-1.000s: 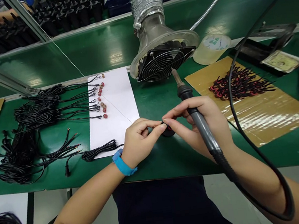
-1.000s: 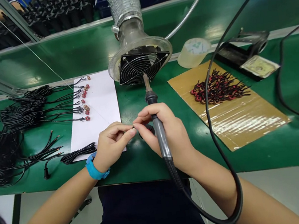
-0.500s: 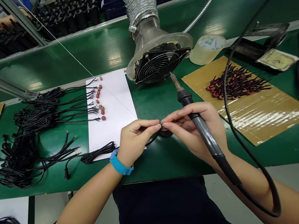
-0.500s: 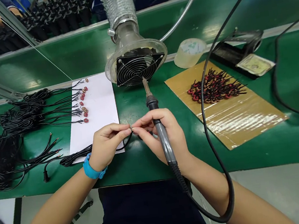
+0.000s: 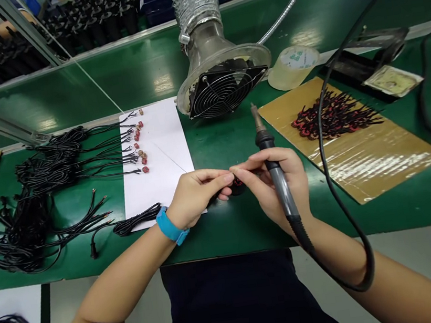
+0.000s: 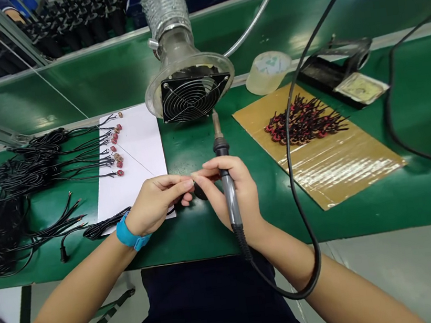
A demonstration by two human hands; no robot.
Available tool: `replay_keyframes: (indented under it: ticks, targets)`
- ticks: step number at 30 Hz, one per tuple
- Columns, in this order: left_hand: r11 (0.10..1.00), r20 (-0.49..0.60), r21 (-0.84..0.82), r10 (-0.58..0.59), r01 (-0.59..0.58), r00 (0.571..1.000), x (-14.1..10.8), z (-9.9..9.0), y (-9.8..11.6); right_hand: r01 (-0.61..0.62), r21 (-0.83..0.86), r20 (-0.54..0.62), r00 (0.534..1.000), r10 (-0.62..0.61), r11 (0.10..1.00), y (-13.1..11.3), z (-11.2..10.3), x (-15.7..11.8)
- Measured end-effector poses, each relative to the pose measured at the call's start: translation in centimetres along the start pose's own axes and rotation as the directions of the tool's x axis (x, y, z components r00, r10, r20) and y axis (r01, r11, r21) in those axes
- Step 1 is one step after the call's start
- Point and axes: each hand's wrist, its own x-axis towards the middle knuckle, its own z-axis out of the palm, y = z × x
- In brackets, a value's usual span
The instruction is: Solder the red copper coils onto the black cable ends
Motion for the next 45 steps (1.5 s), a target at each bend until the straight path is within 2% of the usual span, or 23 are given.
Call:
replay_keyframes:
  ticks: [2,4,7,9,12,18,21,26,29,33,37,41,43,45]
  targets:
    - [1.000,0.007,-0.004,-0.019,0.019,1.000,0.2,-0.1,0.0,0.025,-0.076,0.049,0.999,-0.022,0.997,0.2,-0.6,0.1]
    - [1.000,0.020,-0.001,-0.025,0.025,1.000,0.3,-0.3,-0.1,0.142,-0.176,0.081,0.988,-0.129,0.974,0.3,-1.1,0.3]
    - [1.000,0.034,0.013,-0.022,0.022,0.999,0.3,-0.4,-0.2,0.371,-0.280,0.167,0.927,-0.336,0.885,0.2,-1.7,0.9]
    - [1.000,0.035,0.024,-0.015,0.014,0.999,0.3,-0.4,-0.3,0.439,-0.296,0.222,0.896,-0.386,0.848,0.2,-1.8,1.3]
    - [0.999,0.046,0.036,-0.006,0.004,0.999,0.3,-0.5,-0.5,0.419,-0.300,0.244,0.902,-0.355,0.857,0.4,-1.9,1.5]
    - [0.996,0.057,0.084,0.032,-0.036,0.998,0.3,-0.7,-0.7,0.196,-0.257,0.214,0.966,-0.142,0.946,0.3,-2.2,1.2]
    - [0.985,0.054,0.160,0.049,-0.057,0.997,0.1,-0.6,-0.6,0.183,-0.258,0.216,0.968,-0.127,0.949,0.1,-2.4,1.2]
    - [0.975,0.059,0.218,0.029,-0.041,0.998,-0.1,-0.5,-0.2,0.192,-0.237,0.291,0.949,-0.119,0.952,0.2,-2.8,1.6]
    - [0.978,0.064,0.208,0.005,-0.018,0.998,0.0,-0.5,-0.2,0.165,-0.230,0.344,0.936,-0.079,0.959,0.5,-3.0,1.8]
    - [0.984,0.071,0.177,-0.042,0.029,0.997,0.3,-0.8,0.1,0.200,-0.207,0.403,0.909,-0.103,0.958,0.9,-3.2,2.3]
    - [0.984,0.072,0.146,-0.109,0.098,0.991,0.7,-0.9,0.9,0.279,-0.153,0.528,0.834,-0.161,0.948,0.7,-3.3,3.8]
    - [0.969,0.046,0.205,-0.152,0.140,0.987,0.9,-0.9,1.8,0.360,-0.069,0.596,0.763,-0.251,0.930,0.4,-2.9,5.4]
    - [0.959,0.041,0.261,-0.129,0.114,0.991,0.9,-0.8,2.1,0.376,-0.064,0.598,0.756,-0.266,0.925,0.3,-2.9,5.7]
    - [0.942,0.021,0.330,-0.072,0.061,0.997,1.1,-0.7,2.0,0.351,-0.084,0.564,0.789,-0.246,0.933,0.5,-3.1,5.4]
